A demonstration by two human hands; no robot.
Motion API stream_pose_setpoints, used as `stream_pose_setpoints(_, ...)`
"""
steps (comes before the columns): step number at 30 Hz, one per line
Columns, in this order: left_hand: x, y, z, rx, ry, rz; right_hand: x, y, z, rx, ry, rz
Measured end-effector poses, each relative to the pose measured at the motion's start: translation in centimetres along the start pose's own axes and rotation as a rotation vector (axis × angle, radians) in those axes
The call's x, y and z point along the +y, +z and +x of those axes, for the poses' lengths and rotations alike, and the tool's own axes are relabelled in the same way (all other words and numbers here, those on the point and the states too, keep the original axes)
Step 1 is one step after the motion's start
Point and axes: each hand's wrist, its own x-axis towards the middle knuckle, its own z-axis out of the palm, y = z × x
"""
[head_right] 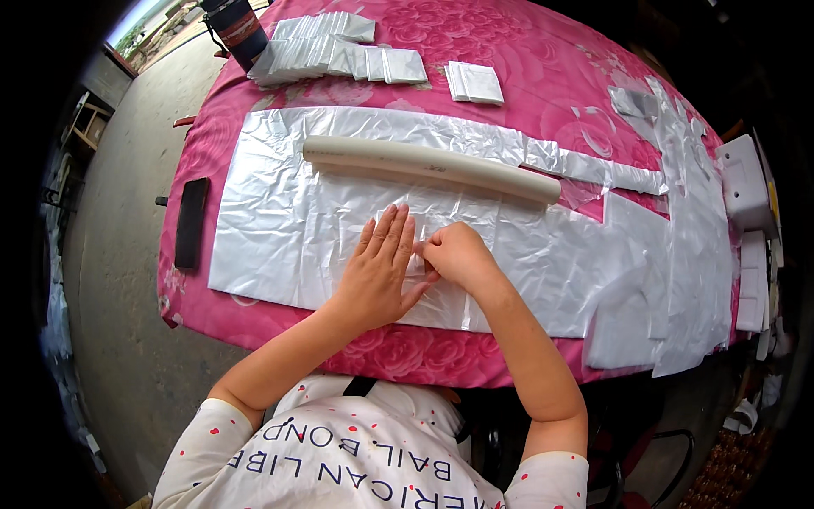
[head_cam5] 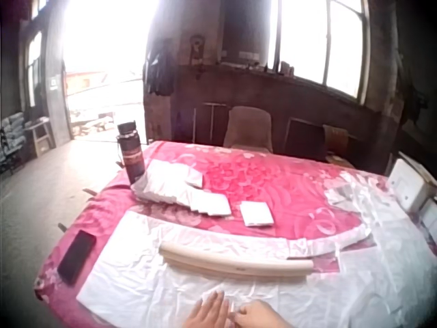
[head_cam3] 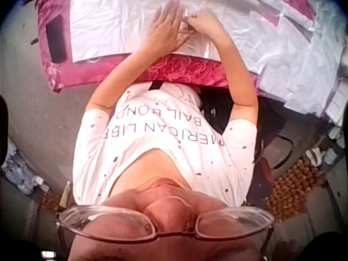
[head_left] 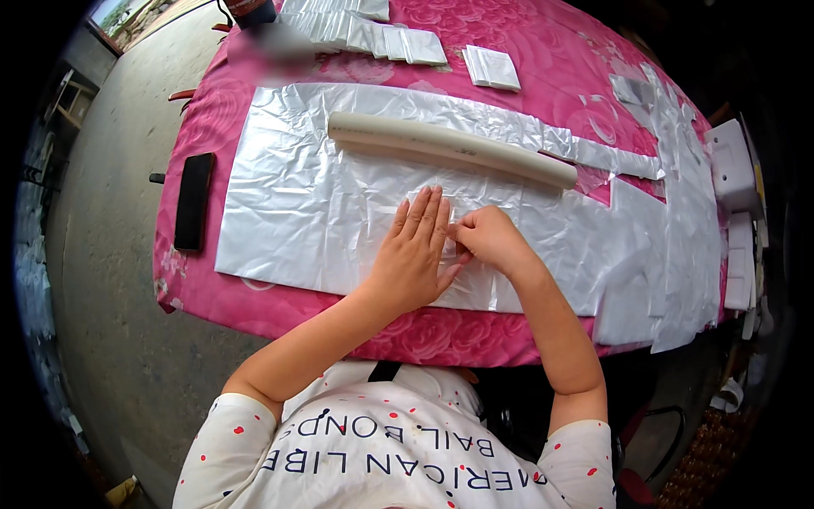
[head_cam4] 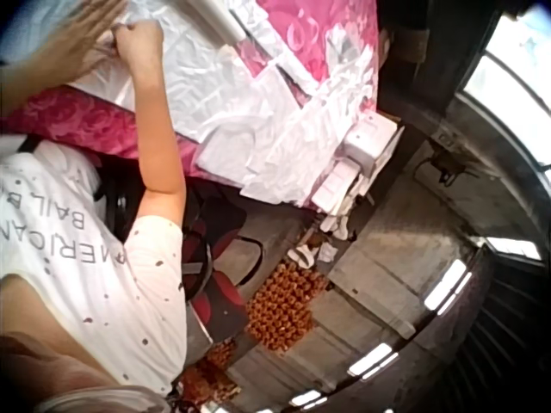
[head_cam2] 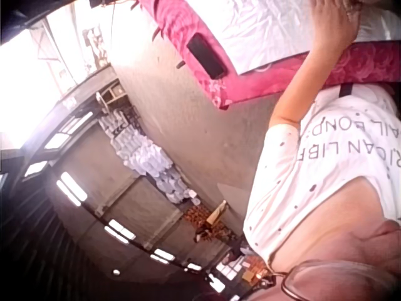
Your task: The person repeatedly unrolls a plastic wrap roll, tears off a sheet, and wraps small rectangular items on a pink tablecloth. The wrapped items are stacked on the table as the process continues.
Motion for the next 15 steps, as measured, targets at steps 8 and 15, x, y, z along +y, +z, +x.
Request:
stream_pose_setpoints(8,-0.9,1.8,-0.8,0.08,-0.037,-0.064,-1.1,0.7,-2.6,0.222,-0.211,-0.452)
stream_pose_setpoints(15,-1.6,-3.0,-5.7,0.227,-0.242,-0.5,-0.7,2.9,0.0,0.411,-1.001,-0.753)
